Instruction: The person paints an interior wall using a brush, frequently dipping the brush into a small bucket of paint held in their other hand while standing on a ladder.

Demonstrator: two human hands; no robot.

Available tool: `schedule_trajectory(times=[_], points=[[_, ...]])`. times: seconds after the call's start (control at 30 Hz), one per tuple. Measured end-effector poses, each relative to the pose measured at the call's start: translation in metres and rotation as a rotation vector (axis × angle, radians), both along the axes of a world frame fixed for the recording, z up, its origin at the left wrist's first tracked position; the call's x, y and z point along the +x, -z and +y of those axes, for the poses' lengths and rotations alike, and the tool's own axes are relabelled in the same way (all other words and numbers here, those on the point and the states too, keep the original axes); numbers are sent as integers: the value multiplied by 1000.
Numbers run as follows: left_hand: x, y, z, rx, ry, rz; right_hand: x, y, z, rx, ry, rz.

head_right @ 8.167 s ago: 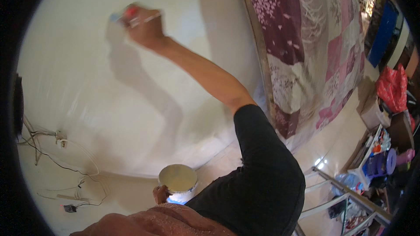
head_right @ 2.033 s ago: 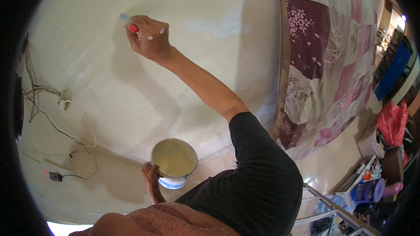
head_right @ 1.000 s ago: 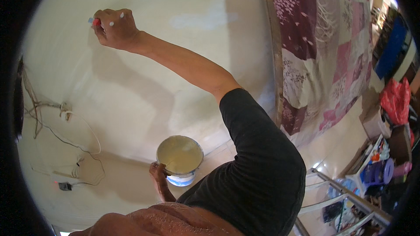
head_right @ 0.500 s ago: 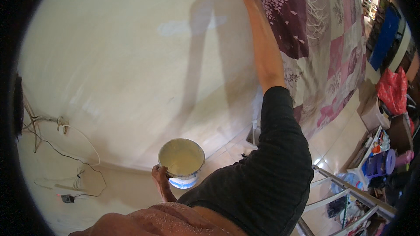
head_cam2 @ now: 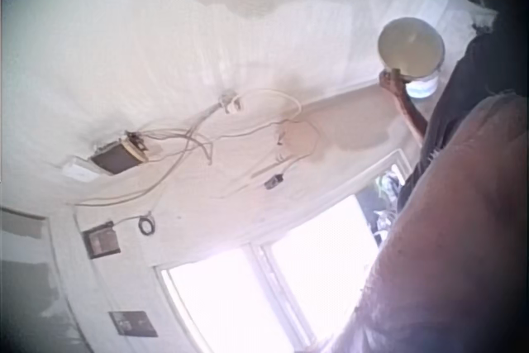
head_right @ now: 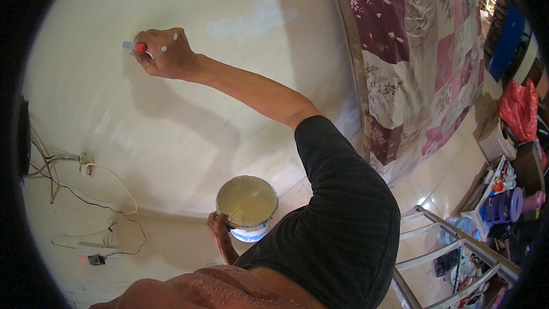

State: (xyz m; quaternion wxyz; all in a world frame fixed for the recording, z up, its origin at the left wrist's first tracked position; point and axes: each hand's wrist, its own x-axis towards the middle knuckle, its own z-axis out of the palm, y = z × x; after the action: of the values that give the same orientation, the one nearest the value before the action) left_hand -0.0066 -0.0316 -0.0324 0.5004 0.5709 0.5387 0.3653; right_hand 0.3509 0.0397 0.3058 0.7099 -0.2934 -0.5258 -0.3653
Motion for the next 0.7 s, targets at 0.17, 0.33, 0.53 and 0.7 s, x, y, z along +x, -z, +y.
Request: schedule_trajectory(times=[0.17,0.33,0.53,0.7], points=[[3,-4,-8,5,-43,-42,84,7,10,-32,-100,206],[-7,15,-6,22,-58,-17,232,23,-53,117,27,545],[-5,7,-15,1,-106,111,300,33,-114,76,830,450],[-4,14,-17,9,-71,8,255,33,-49,127,1070,327]])
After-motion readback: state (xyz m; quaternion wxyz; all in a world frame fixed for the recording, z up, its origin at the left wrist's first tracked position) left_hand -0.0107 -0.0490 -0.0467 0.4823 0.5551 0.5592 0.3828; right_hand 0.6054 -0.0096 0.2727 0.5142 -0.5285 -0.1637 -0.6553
